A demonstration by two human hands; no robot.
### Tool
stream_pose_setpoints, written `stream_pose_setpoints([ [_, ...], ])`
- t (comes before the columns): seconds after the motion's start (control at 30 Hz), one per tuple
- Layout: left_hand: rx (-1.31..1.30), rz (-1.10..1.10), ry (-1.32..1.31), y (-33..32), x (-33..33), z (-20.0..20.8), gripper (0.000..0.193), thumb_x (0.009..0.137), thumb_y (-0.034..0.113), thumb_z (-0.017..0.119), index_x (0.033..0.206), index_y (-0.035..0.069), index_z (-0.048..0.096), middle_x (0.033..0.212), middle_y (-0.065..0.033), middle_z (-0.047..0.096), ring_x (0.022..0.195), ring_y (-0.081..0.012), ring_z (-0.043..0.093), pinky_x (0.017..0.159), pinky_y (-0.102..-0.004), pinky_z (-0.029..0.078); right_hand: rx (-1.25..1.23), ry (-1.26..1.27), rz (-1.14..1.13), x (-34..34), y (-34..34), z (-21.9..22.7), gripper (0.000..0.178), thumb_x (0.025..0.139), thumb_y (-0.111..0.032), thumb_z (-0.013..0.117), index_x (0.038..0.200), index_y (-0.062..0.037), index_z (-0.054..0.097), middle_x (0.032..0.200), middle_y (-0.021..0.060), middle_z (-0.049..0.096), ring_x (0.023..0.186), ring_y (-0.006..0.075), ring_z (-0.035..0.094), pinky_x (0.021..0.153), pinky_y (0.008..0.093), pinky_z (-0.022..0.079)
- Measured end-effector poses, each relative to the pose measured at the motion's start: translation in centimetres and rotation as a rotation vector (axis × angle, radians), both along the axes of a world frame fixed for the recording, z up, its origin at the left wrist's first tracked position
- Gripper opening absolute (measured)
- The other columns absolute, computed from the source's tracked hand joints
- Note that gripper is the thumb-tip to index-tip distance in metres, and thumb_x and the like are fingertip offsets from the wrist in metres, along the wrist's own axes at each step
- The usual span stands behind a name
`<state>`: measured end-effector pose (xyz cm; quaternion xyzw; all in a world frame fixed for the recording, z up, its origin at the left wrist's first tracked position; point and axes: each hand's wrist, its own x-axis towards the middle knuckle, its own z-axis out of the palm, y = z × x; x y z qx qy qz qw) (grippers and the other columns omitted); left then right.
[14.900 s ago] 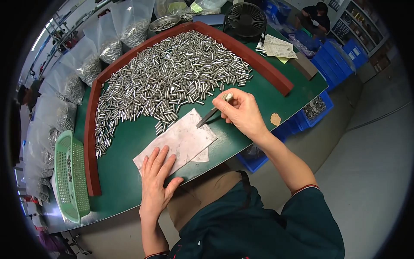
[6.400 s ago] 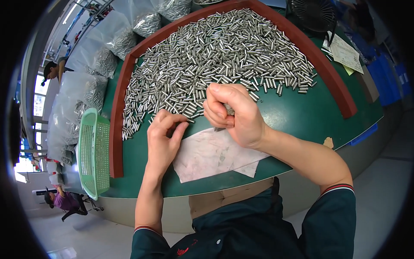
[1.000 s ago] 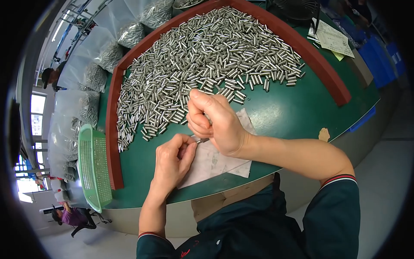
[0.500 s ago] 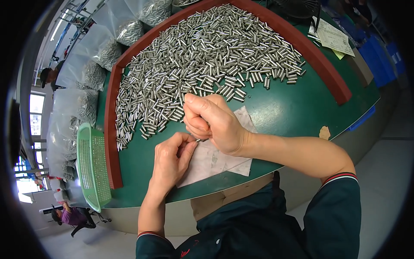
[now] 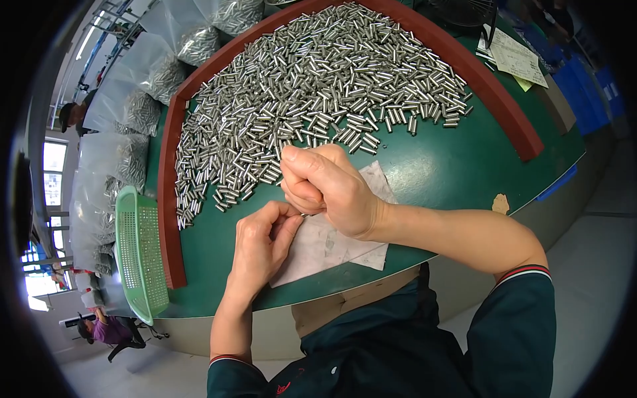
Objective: Assembling small cylindrical metal parts using a manual hand tool at a workstation in a factory environment.
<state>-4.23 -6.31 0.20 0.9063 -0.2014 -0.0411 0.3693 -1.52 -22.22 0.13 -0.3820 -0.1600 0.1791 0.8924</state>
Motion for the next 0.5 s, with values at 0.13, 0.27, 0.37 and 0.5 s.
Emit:
stream_pose_setpoints([
  [0.13,-0.036,0.007,0.015,-0.02,0.22,-0.04,0.007,0.073,0.005,0.06,0.073,0.001,0.054,0.059,-0.0124,0.055,0.048,-0.027,0.051,0.045,-0.0345,0.04,-0.06,0.006,-0.027,-0.48,0.15,0.03,0.044,0.09,-0.027,0.03,0.049,-0.0102,0.028,0.042,-0.003,0.023,0.04,0.0082,0.018,0.041,0.0245,0.018],
  [0.27,-0.027,-0.004,0.008,0.08,0.29,-0.06,0.007,0.072,0.005,0.061,0.073,0.001,0.055,0.058,-0.0121,0.054,0.046,-0.0261,0.051,0.044,-0.0339,0.04,-0.058,0.003,-0.042,-0.34,0.11,0.04,0.044,0.09,-0.026,0.03,0.049,-0.0102,0.027,0.043,-0.0029,0.023,0.04,0.0083,0.018,0.041,0.0245,0.018],
  [0.37,-0.027,0.009,0.03,0.14,0.08,-0.24,0.007,0.072,0.005,0.061,0.073,0.001,0.055,0.057,-0.0117,0.054,0.046,-0.0253,0.05,0.044,-0.0335,0.039,-0.042,0.005,-0.047,-0.32,0.11,0.1,0.044,0.09,-0.026,0.029,0.049,-0.0103,0.027,0.043,-0.003,0.022,0.04,0.0082,0.018,0.041,0.0245,0.018],
  [0.5,-0.031,0.006,0.014,0.11,0.18,-0.12,0.007,0.072,0.005,0.061,0.073,0.002,0.054,0.057,-0.0113,0.053,0.046,-0.025,0.05,0.044,-0.0335,0.039,-0.021,0.027,-0.046,-0.13,0.04,0.09,0.043,0.09,-0.024,0.027,0.049,-0.0104,0.028,0.042,-0.0031,0.022,0.039,0.008,0.017,0.04,0.0243,0.018],
])
